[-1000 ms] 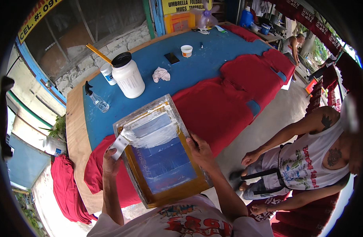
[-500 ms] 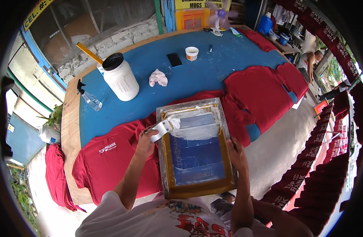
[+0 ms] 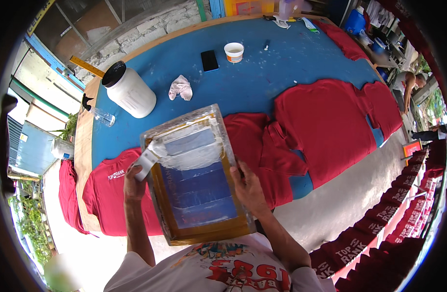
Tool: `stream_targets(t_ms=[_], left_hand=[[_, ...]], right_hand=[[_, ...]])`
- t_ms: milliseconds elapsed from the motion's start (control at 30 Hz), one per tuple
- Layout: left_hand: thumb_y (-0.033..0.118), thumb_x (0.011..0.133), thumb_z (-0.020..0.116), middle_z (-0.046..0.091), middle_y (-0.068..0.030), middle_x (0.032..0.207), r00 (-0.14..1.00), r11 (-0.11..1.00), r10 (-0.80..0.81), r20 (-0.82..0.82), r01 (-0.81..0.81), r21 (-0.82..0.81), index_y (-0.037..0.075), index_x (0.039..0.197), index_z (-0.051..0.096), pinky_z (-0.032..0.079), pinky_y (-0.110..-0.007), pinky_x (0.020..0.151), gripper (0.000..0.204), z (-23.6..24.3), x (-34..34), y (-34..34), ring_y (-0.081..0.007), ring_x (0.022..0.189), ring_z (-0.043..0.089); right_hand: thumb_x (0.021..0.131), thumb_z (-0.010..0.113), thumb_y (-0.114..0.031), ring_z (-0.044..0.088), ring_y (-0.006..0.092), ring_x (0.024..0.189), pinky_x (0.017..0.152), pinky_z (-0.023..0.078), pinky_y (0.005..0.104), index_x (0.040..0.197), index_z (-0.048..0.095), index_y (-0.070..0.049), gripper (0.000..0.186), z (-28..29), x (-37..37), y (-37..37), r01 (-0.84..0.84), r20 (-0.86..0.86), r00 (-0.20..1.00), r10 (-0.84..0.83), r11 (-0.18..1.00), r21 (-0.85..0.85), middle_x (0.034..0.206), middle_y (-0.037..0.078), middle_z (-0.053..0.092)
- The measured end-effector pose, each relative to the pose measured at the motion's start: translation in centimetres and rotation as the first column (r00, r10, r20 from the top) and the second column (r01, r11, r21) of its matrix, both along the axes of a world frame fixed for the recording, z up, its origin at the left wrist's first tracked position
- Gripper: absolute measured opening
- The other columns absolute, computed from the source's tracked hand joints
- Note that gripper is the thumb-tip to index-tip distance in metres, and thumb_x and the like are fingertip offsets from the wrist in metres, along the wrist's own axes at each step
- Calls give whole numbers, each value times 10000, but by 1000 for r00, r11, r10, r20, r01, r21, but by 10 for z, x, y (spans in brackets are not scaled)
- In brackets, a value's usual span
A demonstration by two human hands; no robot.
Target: The person performs screen printing on red t-shirts. They place a t-shirt on a blue table, position a screen frame, pull a squeegee across the frame to apply white ink, lift the frame, and hang the printed shirt on a drying rack. The cycle repeats with additional shirts.
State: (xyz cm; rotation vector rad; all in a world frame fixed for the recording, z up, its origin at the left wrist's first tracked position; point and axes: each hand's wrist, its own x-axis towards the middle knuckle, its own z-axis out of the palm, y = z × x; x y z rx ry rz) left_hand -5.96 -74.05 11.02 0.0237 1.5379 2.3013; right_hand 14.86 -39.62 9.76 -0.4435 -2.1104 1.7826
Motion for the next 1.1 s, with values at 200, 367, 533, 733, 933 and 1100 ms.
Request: stream_targets(t_ms=[200, 367, 533, 733, 933, 1100], left_hand=[[136, 875, 702, 722, -78, 1192, 942, 931, 334, 30, -324, -167, 11, 1242, 701, 469, -420, 1106, 388, 60, 82, -100, -238, 1187, 654], [110, 864, 678, 730, -100, 1204, 855, 830, 518, 24, -496, -253, -29, 1278, 688, 469, -413, 1114, 437, 64, 135, -88, -254, 1184, 663], [117, 854, 687, 731, -131, 1202, 928, 909, 370, 29, -356, -216, -52, 1308, 673, 514, -401, 1064, 485, 33, 113, -17, -255, 1136, 688], [120, 856, 675, 741, -145, 1212, 988, 987, 140, 67, -134, -86, -80, 1364, 652, 554, -357, 984, 545, -20, 57, 94, -230, 1085, 710], [135, 848, 688, 757, -153, 1182, 994, 998, 67, 83, -66, -10, -79, 1339, 672, 557, -363, 994, 536, -42, 37, 131, -228, 1072, 720], [141, 866, 676, 751, -134, 1201, 996, 995, 40, 77, -33, -92, -64, 1322, 685, 541, -348, 1010, 501, -56, 33, 127, -220, 1095, 714]], right_hand=[[1154, 563, -264, 680, 162, 995, 905, 553, 341, 1579, 474, 36, 528, 17, -9, -30, -435, -27, 897, 441, 872, -226, 1138, 172, 723], [1153, 561, -281, 689, 175, 1041, 937, 552, 349, 1583, 468, 36, 542, 17, 5, -15, -521, -51, 840, 540, 779, -349, 1167, 186, 718], [1142, 582, -310, 680, 194, 1148, 1002, 537, 351, 1569, 488, 32, 555, -8, 19, 43, -423, 93, 880, 466, 857, -293, 1263, 194, 706], [1112, 635, -369, 660, 272, 1287, 1101, 495, 380, 1580, 483, 21, 628, -46, 33, 113, -173, 325, 935, 145, 983, 59, 1430, 230, 656], [1118, 618, -320, 632, 348, 1344, 1123, 493, 406, 1538, 524, 32, 556, -63, 34, 143, -179, 314, 931, 189, 982, -60, 1465, 257, 633], [1124, 592, -254, 665, 332, 1300, 1095, 510, 396, 1524, 520, 52, 509, -62, 34, 143, -257, 226, 962, 153, 786, 563, 1429, 264, 654]])
